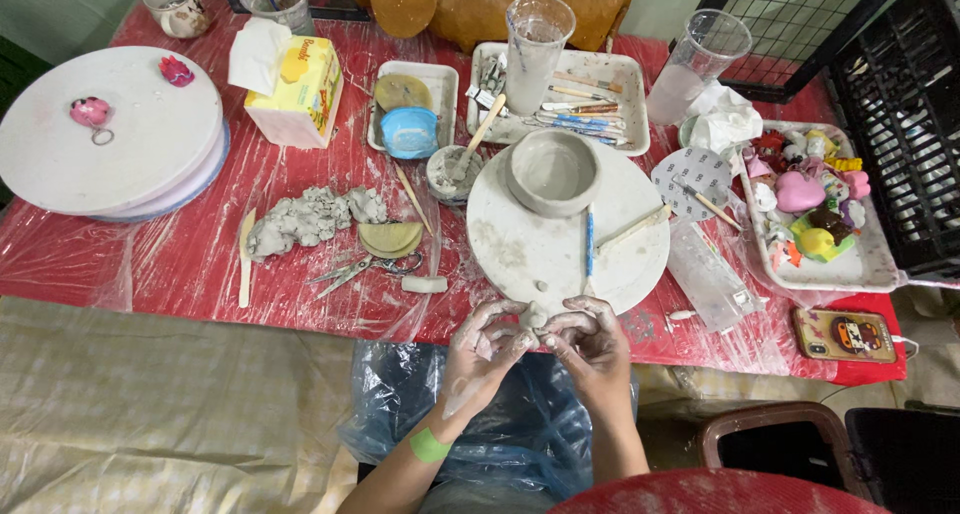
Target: The person shapes small pieces of clay by hand and attaches them onto a clay bowl resting on a round bat, pressing the additions into place. They occasionally reach for water or slip and use a wooden modeling tool on the bowl near the end.
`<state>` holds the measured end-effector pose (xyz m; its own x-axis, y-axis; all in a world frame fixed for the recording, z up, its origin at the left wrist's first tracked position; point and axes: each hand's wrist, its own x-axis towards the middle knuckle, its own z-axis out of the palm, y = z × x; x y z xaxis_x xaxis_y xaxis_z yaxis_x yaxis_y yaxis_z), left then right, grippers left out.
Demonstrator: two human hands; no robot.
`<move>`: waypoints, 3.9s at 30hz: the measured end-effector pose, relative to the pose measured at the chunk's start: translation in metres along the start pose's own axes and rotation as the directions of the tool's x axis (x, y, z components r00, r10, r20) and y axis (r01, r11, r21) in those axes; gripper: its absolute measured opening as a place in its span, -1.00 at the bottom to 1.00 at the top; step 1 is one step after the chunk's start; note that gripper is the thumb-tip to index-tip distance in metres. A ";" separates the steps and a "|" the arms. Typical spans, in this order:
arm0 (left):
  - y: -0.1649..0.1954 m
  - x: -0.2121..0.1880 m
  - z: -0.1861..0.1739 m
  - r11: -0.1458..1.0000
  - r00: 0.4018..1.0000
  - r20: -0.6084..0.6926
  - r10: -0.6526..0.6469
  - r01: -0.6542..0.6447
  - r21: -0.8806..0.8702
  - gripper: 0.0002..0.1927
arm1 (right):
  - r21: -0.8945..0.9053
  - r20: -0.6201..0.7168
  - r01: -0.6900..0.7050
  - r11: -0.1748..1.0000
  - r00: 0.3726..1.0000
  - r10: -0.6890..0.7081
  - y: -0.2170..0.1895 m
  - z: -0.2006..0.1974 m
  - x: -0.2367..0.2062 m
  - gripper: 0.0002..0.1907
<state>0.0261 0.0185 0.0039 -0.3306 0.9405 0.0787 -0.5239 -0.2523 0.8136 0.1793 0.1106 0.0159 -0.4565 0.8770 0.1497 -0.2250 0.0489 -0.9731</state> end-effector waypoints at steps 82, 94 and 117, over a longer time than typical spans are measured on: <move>0.019 0.003 0.001 0.980 0.982 -0.033 -0.188 0.190 0.067 -0.58 | -0.207 -0.107 -0.270 0.940 0.962 0.252 -0.015 -0.032 0.014 -0.64; 0.029 0.005 -0.024 1.000 0.988 -0.153 -0.030 0.029 -0.007 -0.61 | -0.848 0.010 0.099 0.521 0.985 -0.171 -0.033 0.019 0.081 -0.79; 0.015 0.004 -0.019 0.968 0.990 -0.061 -0.128 0.111 -0.225 -0.61 | -0.801 0.027 0.223 0.556 0.941 -0.338 -0.010 0.007 0.077 -0.73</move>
<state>0.0020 0.0145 0.0052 -0.3084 0.9493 -0.0611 -0.7202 -0.1911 0.6669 0.1404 0.1741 0.0382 -0.3765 0.7956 0.4746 0.4630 0.6053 -0.6475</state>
